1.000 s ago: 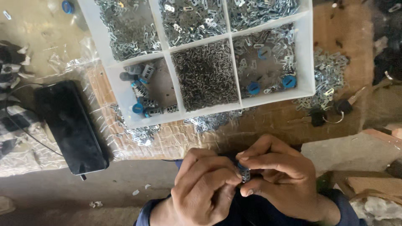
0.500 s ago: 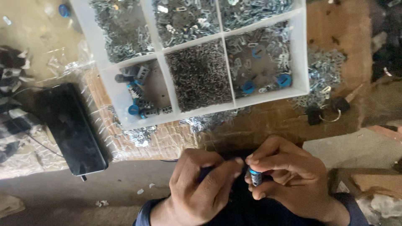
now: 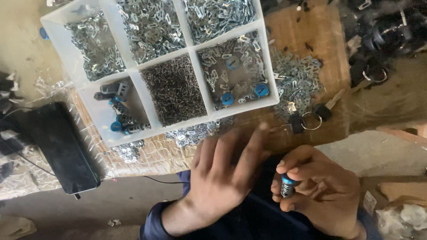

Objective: The person assembles small spring-loaded plunger components by hand. They pick a cylindrical body, insert a spring, press a blue cap onto it, and place the finished assembly into a compartment of a plastic organizer tray, repeating the cycle with parts taken from the tray and piles of hardware on the workbench.

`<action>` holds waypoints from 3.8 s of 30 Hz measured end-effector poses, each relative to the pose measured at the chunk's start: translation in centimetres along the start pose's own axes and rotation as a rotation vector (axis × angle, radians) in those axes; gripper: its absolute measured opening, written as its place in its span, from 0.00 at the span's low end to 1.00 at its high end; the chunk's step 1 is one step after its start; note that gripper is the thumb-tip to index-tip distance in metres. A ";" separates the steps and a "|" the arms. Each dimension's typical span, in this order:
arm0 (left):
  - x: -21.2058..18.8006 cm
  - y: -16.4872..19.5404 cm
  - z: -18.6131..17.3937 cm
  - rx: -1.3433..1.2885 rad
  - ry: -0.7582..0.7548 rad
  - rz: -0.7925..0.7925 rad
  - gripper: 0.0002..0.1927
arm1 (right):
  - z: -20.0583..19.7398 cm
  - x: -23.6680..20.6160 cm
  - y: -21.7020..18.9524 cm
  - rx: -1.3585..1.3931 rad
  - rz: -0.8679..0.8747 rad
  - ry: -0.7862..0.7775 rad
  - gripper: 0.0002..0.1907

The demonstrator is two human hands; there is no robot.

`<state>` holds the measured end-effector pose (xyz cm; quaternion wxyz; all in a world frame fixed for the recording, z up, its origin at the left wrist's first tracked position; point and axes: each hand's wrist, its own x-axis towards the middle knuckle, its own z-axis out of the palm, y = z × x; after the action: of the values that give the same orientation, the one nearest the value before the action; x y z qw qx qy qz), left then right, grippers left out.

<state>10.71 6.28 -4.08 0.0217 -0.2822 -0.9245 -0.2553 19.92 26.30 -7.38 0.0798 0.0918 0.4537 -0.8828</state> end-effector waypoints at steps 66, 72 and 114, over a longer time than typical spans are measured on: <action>-1.5 -2.7 -1.7 -0.337 0.041 0.113 0.15 | -0.2 0.5 -1.1 -0.131 -0.032 0.190 0.24; -4.6 -1.3 -1.1 -0.705 0.131 -0.058 0.14 | 0.6 1.1 0.3 -0.101 0.060 -0.020 0.24; -11.6 -4.2 -2.9 -1.256 0.444 -0.435 0.09 | 4.6 4.0 2.6 -0.116 0.388 -0.159 0.11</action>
<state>17.94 -4.02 -5.64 -0.0087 0.0087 -0.6113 -0.7913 16.20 20.81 -7.71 0.2890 0.1028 0.4697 -0.8278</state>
